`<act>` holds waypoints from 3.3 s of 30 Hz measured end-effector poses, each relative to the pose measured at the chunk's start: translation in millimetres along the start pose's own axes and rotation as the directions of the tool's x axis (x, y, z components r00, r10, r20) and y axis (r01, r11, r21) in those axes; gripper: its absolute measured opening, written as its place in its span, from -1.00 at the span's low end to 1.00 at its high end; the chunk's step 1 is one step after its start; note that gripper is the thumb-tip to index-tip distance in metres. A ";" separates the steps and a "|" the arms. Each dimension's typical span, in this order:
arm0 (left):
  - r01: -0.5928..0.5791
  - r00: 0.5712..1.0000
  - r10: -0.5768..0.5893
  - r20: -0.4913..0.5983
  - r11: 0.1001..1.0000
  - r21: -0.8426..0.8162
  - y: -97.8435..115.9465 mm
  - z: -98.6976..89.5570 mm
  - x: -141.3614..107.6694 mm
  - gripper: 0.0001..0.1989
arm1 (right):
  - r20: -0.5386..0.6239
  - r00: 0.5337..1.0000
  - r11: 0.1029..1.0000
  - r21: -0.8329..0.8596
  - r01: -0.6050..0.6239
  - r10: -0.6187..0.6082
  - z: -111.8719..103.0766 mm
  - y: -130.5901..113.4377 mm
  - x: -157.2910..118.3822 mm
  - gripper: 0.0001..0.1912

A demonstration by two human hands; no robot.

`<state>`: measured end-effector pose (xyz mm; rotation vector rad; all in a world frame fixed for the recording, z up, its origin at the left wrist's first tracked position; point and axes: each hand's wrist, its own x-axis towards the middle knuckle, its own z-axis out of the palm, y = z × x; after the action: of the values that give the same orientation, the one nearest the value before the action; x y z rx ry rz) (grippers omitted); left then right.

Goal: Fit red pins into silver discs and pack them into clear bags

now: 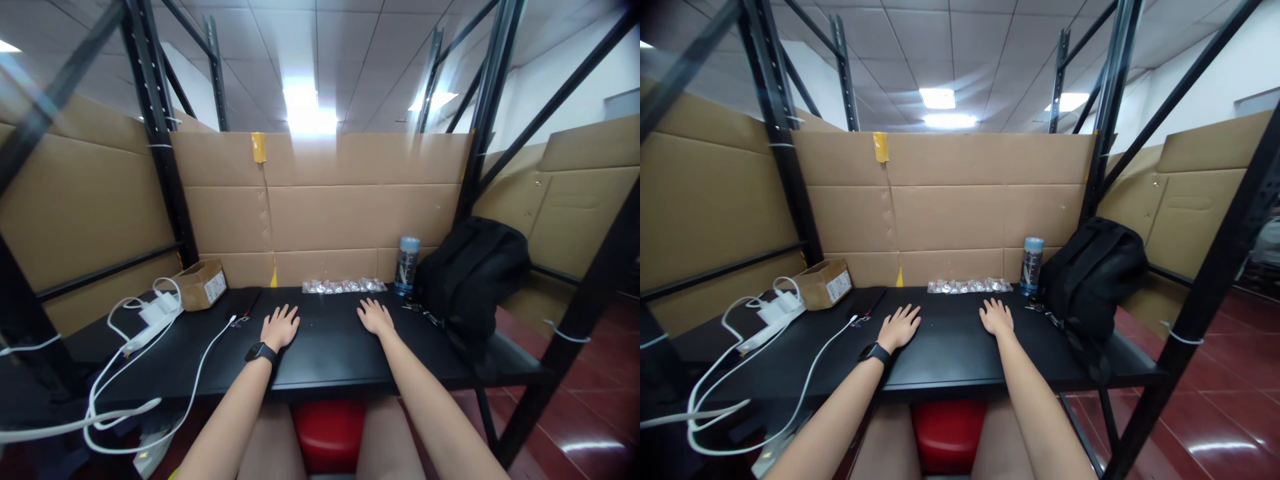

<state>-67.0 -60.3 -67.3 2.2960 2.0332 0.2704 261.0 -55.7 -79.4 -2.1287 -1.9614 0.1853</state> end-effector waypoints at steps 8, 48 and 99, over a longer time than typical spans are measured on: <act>0.010 1.000 -0.010 -0.007 1.000 0.000 0.8 -0.6 -4.1 -0.37 | -0.016 1.000 1.000 -0.006 -0.002 0.002 2.9 2.5 -5.7 -0.39; -0.201 0.966 0.197 -0.167 0.980 -0.007 19.1 8.6 108.1 -0.33 | -0.490 0.871 0.982 0.179 0.064 0.033 3.6 3.2 89.3 -0.74; -0.439 0.832 0.552 -0.054 0.595 -0.674 48.7 -8.7 77.2 -0.18 | -0.207 0.964 0.190 0.953 0.237 -0.168 -22.5 -67.6 53.7 -0.63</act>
<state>-12.1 9.3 -43.9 2.2151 0.9090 0.6839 206.5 0.3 -36.4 -0.9379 -1.3369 1.0098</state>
